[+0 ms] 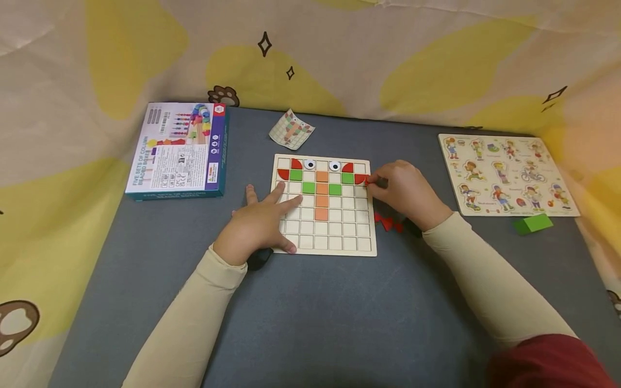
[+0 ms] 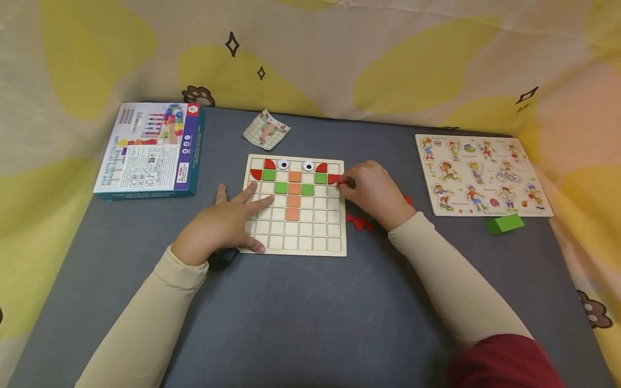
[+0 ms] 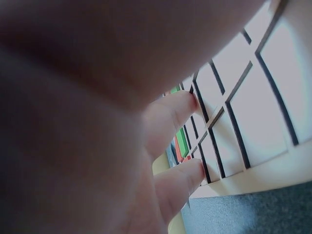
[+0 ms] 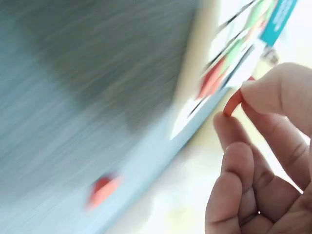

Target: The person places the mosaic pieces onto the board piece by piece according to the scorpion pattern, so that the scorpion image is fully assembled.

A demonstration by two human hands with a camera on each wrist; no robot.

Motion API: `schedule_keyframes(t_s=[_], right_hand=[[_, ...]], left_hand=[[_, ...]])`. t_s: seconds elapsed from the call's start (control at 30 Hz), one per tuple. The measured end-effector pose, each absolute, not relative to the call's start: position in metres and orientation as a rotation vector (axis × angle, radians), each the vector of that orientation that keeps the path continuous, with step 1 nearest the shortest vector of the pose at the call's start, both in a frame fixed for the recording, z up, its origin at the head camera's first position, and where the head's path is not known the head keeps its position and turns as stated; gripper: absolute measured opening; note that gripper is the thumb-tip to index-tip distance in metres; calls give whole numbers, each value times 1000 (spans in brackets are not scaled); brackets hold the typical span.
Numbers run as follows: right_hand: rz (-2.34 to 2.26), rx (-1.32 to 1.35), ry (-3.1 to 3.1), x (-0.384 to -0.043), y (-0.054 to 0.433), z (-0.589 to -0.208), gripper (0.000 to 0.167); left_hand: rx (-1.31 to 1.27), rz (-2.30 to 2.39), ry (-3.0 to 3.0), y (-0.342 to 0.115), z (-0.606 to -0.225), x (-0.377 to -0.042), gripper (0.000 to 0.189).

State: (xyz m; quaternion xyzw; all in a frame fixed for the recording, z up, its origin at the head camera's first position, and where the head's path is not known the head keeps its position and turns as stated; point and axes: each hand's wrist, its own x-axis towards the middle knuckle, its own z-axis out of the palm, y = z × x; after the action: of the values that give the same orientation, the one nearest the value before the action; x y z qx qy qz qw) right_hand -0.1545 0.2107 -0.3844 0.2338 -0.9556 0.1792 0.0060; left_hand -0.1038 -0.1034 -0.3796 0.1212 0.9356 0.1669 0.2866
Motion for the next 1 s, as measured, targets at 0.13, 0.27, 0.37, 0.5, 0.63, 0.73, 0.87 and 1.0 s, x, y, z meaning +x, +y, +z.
schedule_keyframes(t_s=[0.13, 0.27, 0.37, 0.5, 0.63, 0.73, 0.87, 1.0], right_hand=[[600, 849, -2978, -163, 178, -380, 9], [564, 884, -3017, -170, 155, -382, 11], [521, 894, -3045, -175, 146, -385, 13], [440, 936, -3041, -177, 142, -386, 13], [337, 976, -2985, -173, 144, -386, 16], [281, 992, -2946, -169, 148, -388, 19], [265, 1004, -2931, -166, 151, -391, 21], [288, 984, -2961, -169, 151, -389, 24]], left_hand=[[318, 433, 2500, -104, -381, -104, 118], [331, 433, 2496, -104, -381, -104, 116], [338, 437, 2495, -103, -380, -104, 115], [343, 428, 2498, -102, -380, -104, 115], [344, 414, 2501, -102, -381, -105, 116], [337, 416, 2501, -102, -381, -105, 117], [338, 425, 2502, -102, -381, -104, 117], [341, 428, 2504, -103, -381, -104, 117]])
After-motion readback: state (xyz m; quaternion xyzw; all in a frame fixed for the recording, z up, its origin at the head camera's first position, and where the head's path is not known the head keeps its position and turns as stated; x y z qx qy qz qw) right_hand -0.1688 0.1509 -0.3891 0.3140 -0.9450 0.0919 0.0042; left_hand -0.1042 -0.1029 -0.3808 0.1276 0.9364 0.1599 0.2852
